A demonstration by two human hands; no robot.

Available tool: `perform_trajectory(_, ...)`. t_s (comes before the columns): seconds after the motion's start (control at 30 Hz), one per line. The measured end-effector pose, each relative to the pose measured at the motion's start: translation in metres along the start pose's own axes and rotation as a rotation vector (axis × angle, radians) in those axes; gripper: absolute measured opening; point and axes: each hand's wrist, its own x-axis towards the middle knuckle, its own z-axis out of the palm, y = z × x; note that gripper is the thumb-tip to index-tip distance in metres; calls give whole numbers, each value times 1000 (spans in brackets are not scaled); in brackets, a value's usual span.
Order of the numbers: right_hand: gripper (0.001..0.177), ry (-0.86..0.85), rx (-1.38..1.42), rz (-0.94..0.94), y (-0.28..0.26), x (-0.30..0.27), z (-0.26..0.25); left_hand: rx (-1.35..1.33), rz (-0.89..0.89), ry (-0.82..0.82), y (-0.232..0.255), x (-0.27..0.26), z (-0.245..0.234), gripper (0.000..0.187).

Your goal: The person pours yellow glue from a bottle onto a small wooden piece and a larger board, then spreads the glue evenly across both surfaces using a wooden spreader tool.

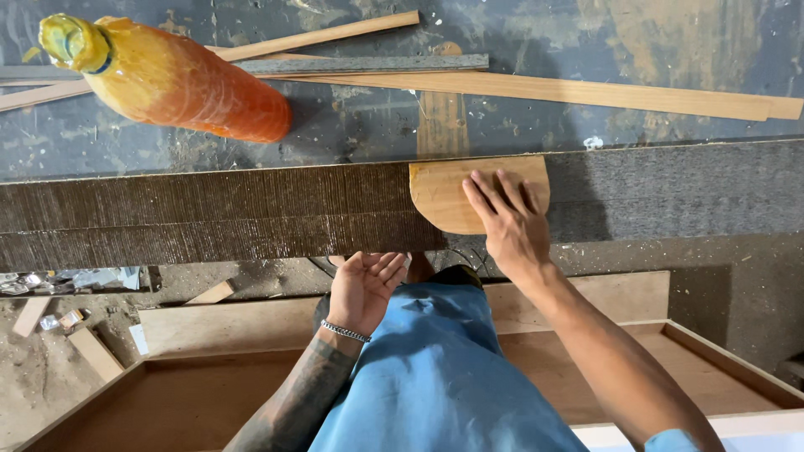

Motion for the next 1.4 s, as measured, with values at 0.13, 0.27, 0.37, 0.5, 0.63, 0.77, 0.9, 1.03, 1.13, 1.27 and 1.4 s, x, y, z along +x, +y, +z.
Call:
perform_trajectory(0.13,95,-29,-9,-17,-7,-15,-19,14,5,10,-1,8,-4,10)
perform_trajectory(0.27,89,-64,39,17,-11,0,-47,25,12,4,-2,15,-8,13)
perform_trajectory(0.37,85,-99,62,20,-9,12,-46,38,13,9,-3,12,-6,14)
perform_trajectory(0.5,88,-154,95,11,0,10,-39,64,-5,23,1,5,1,10)
perform_trajectory(0.63,87,-251,135,54,-18,-10,-58,96,-27,16,5,8,1,14)
perform_trajectory(0.77,88,-334,208,78,-41,-28,-96,156,-54,25,11,6,2,20)
perform_trajectory(0.9,96,-409,203,100,-44,-60,-87,180,-69,23,14,11,-4,20)
perform_trajectory(1.03,99,-487,224,139,-48,-81,-97,204,-76,30,13,13,-5,21)
perform_trajectory(1.13,93,-711,220,252,-38,-94,-120,221,-63,19,11,10,-1,25)
perform_trajectory(1.27,80,-261,306,268,6,-132,-128,322,-98,42,-16,2,5,33)
perform_trajectory(1.4,80,110,29,109,53,-127,-108,447,-141,-32,-63,16,25,42)
